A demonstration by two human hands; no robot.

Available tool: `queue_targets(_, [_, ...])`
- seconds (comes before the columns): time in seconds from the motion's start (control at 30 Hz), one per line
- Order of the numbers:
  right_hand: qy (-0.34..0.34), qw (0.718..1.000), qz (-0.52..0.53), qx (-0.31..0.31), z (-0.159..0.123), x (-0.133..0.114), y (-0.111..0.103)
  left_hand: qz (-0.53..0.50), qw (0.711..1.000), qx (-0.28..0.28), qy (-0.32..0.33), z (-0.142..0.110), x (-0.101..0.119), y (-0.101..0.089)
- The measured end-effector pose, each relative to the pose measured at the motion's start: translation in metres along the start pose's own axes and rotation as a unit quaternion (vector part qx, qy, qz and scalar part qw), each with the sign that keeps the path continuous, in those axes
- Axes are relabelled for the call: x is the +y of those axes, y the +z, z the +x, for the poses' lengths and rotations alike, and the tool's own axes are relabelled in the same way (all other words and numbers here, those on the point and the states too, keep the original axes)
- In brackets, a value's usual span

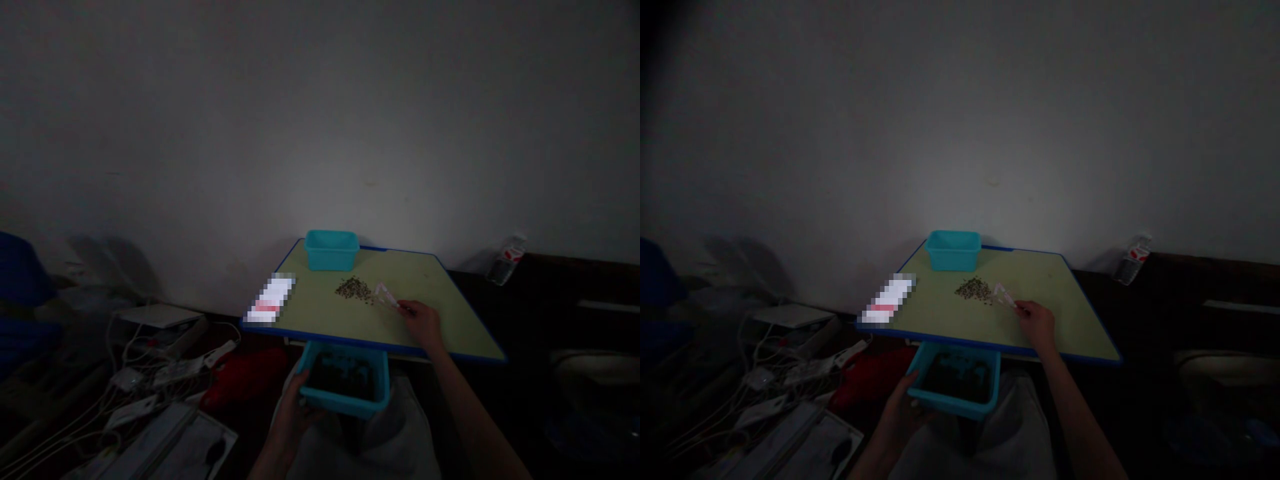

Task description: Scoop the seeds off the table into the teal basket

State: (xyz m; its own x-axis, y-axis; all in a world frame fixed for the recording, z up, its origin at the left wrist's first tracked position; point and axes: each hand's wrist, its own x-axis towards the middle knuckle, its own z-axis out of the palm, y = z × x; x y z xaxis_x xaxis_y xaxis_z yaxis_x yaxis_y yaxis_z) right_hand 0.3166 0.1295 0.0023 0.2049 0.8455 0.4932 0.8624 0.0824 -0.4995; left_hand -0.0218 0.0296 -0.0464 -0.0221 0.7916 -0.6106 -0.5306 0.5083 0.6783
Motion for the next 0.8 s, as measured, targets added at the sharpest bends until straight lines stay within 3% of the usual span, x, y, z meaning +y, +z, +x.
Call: queue_targets(0.8, [0.015, 1.000, -0.010, -0.010, -0.005, -0.006, -0.006, -0.001, 1.000, 0.003, -0.012, 0.007, -0.003, -0.003])
